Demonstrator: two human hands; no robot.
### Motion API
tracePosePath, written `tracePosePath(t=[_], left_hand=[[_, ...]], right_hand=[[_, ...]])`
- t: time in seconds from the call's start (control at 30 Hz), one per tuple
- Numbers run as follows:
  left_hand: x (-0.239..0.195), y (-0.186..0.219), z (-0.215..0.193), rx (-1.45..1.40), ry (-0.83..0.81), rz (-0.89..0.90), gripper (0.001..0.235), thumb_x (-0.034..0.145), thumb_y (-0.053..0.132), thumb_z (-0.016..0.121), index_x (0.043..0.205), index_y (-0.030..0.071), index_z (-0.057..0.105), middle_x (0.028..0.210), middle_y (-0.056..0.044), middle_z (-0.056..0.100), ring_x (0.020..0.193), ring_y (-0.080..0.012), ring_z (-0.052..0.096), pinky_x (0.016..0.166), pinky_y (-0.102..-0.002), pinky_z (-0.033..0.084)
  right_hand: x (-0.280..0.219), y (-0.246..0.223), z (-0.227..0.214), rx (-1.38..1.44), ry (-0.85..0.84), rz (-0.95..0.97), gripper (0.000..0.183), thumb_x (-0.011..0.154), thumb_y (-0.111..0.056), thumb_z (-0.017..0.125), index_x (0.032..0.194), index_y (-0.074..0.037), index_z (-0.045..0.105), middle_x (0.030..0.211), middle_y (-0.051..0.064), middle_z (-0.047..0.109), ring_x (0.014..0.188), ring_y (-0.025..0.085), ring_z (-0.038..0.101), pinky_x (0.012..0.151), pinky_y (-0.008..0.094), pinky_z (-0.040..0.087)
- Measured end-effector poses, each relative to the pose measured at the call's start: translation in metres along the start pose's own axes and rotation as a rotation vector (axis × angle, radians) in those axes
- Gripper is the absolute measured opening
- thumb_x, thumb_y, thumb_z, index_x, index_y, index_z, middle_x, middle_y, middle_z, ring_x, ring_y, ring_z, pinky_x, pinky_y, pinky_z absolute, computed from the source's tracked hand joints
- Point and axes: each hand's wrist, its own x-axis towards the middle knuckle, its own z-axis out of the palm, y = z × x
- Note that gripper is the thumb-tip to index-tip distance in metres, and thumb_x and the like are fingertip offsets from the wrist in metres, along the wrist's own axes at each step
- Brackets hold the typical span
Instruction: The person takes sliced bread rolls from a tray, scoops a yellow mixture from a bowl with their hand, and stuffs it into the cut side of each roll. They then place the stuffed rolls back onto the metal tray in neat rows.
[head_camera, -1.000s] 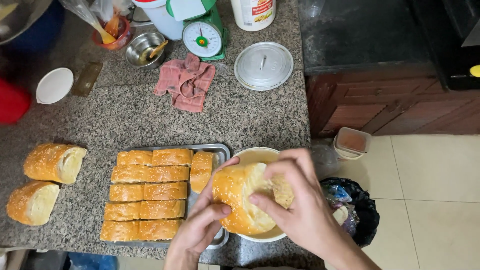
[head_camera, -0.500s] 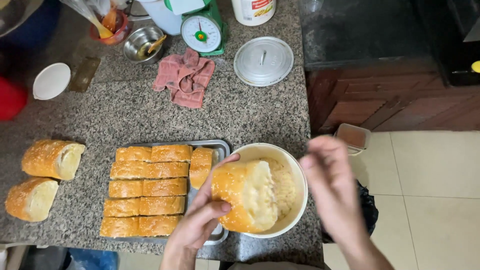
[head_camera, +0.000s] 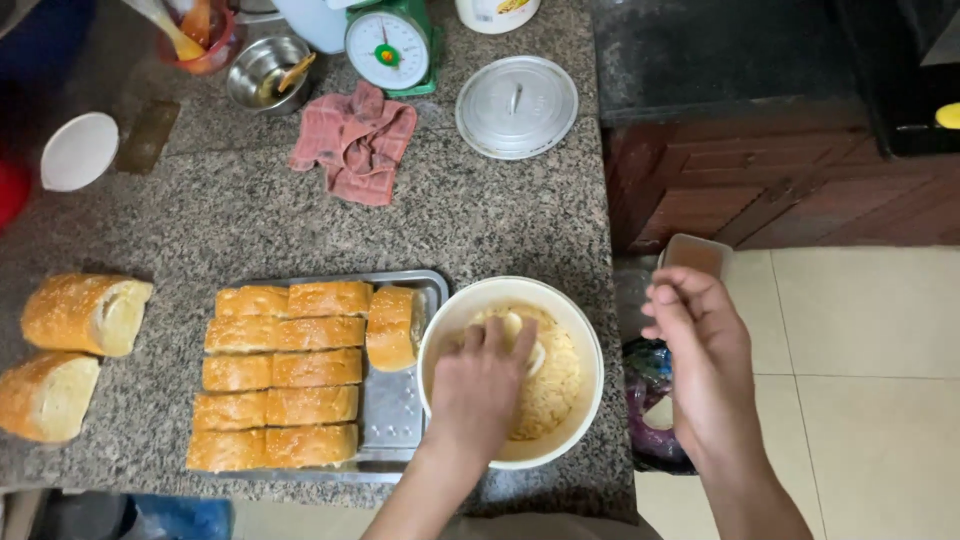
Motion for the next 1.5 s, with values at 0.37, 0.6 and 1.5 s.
tracePosePath(t=[0.37,0.6,1.5], left_hand=[[-0.020,-0.019,-0.046,-0.459,0.026,-0.107,0.094,0.100,0.035,0.082,0.178,0.023,0.030,0.154,-0.023,0.056,0.127,-0.0406,0.068,0.077,-0.050,0.079],[-0.036,-0.027,-0.045,-0.587,0.042,-0.042,0.105,0.089,0.019,0.096,0.178,0.020,0.040,0.163,-0.026,0.054,0.136,-0.0461,0.066,0.104,-0.062,0.067],[-0.079,-0.086,0.013,-2.408,0.283,0.011,0.101,0.069,0.012,0.073,0.168,0.004,0.054,0.175,-0.014,0.053,0.137,-0.0271,0.057,0.109,-0.037,0.046]], right_hand=[[-0.007,-0.006,-0.001,-0.071,-0.014,-0.037,0.019,0.114,-0.016,0.062,0.125,-0.006,0.073,0.120,0.008,0.076,0.107,0.021,0.073,0.090,0.033,0.058],[-0.005,-0.006,0.001,-0.043,-0.142,-0.095,0.022,0.115,-0.014,0.060,0.128,-0.001,0.072,0.120,0.012,0.077,0.106,0.022,0.074,0.092,0.033,0.059],[-0.034,-0.033,0.027,-0.338,-0.310,-0.599,0.016,0.102,-0.008,0.078,0.117,-0.002,0.079,0.108,0.009,0.087,0.098,0.018,0.087,0.092,0.027,0.074]])
